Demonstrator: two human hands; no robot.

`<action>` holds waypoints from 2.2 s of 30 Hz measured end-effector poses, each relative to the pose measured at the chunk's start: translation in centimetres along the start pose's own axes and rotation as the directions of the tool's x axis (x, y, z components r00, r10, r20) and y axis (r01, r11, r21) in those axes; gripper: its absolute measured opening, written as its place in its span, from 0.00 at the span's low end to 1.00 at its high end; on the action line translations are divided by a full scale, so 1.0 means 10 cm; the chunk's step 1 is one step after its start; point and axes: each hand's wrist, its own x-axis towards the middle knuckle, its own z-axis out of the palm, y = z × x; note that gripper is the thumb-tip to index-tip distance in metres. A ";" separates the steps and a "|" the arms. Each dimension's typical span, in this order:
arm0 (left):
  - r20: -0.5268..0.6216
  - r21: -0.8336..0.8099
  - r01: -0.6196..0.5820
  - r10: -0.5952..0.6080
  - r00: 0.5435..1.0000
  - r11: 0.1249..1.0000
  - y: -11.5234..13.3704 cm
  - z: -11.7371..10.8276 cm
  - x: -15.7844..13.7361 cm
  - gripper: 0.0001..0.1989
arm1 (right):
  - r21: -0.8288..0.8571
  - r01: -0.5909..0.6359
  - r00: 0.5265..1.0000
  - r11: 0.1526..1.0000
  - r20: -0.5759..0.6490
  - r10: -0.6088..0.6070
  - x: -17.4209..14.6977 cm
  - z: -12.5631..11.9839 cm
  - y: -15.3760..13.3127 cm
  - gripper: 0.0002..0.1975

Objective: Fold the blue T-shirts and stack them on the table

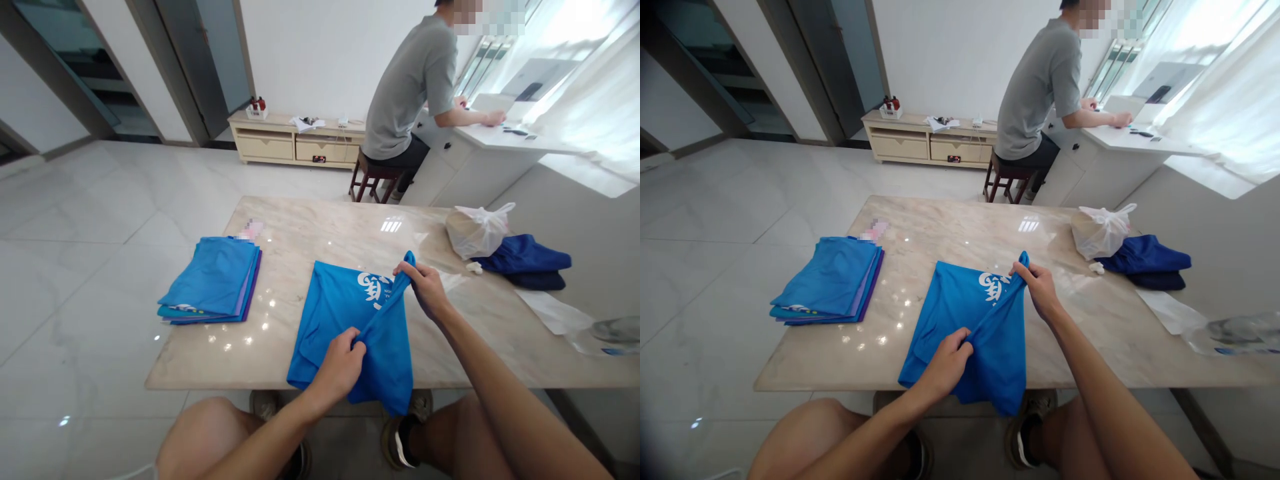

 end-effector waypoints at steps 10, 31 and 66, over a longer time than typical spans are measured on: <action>-0.134 -0.013 0.090 -0.090 0.987 0.996 0.03 -0.22 -0.06 0.23 | 0.125 -0.003 0.994 0.992 0.112 -0.011 0.09 0.34 -0.07 0.21; -0.087 0.473 0.162 -0.137 0.987 0.866 -0.42 -0.88 -0.39 0.16 | -0.152 -0.088 0.826 0.984 0.541 0.158 0.83 1.56 -0.10 0.13; -0.139 0.919 0.245 -0.328 0.934 0.309 0.00 -1.08 -0.39 0.27 | -0.693 0.185 0.972 0.697 0.232 -0.027 0.56 0.32 0.59 0.11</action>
